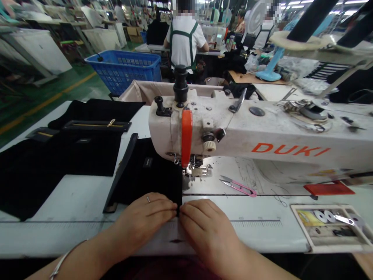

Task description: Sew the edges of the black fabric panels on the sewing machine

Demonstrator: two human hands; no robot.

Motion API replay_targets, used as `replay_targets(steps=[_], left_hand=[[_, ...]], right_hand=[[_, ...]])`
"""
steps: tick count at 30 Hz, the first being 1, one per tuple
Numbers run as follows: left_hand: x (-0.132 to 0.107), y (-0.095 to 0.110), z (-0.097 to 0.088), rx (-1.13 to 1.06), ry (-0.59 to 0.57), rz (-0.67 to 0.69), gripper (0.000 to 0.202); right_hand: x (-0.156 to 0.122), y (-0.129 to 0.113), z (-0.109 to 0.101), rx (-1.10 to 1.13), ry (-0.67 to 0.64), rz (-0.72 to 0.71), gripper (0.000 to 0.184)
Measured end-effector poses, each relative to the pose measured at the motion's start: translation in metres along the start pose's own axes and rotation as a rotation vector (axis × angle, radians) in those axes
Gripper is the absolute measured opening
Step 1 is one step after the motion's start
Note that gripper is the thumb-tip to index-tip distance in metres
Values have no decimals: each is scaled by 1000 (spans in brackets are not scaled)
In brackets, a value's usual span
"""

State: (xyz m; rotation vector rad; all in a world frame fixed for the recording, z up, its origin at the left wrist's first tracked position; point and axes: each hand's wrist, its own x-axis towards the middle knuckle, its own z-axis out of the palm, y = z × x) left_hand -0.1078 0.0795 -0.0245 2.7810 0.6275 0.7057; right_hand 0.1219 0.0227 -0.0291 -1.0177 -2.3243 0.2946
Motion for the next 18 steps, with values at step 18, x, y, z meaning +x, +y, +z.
replay_targets(steps=[18], left_hand=[[33, -61, 1, -3, -20, -48, 28]], right_hand=[[39, 52, -11, -73, -63, -8, 22]])
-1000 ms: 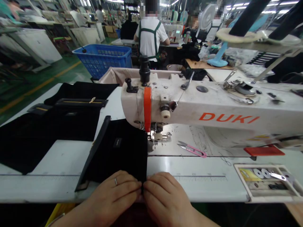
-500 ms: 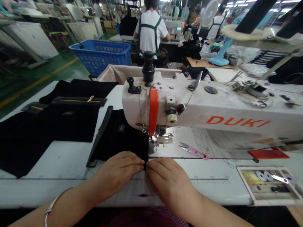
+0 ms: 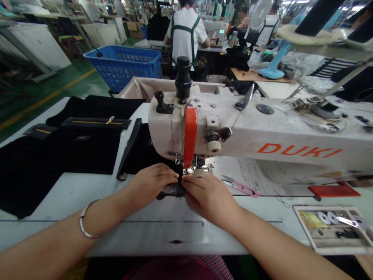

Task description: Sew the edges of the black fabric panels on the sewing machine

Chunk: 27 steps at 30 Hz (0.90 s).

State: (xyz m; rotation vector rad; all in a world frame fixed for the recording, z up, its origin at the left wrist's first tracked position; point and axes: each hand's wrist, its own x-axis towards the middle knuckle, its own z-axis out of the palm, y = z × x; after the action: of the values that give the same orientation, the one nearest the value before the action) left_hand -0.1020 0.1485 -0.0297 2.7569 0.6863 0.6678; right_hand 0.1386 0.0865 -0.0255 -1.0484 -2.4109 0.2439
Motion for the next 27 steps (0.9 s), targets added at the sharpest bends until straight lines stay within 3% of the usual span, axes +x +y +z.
replay_targets(steps=[5, 11, 16, 22, 27], left_hand=[[4, -8, -1, -48, -2, -44, 28], [7, -11, -3, -66, -27, 11, 45], [10, -12, -5, -48, -48, 48, 32], [5, -14, -3, -14, -52, 139, 31], [6, -28, 0, 28, -54, 136, 34]], right_hand=[[-2, 10, -3, 143, 99, 127, 20], [-1, 11, -2, 148, 110, 132, 20], [-2, 11, 2, 101, 106, 107, 26], [1, 8, 4, -5, 64, 93, 29], [5, 6, 7, -63, 58, 128, 30]])
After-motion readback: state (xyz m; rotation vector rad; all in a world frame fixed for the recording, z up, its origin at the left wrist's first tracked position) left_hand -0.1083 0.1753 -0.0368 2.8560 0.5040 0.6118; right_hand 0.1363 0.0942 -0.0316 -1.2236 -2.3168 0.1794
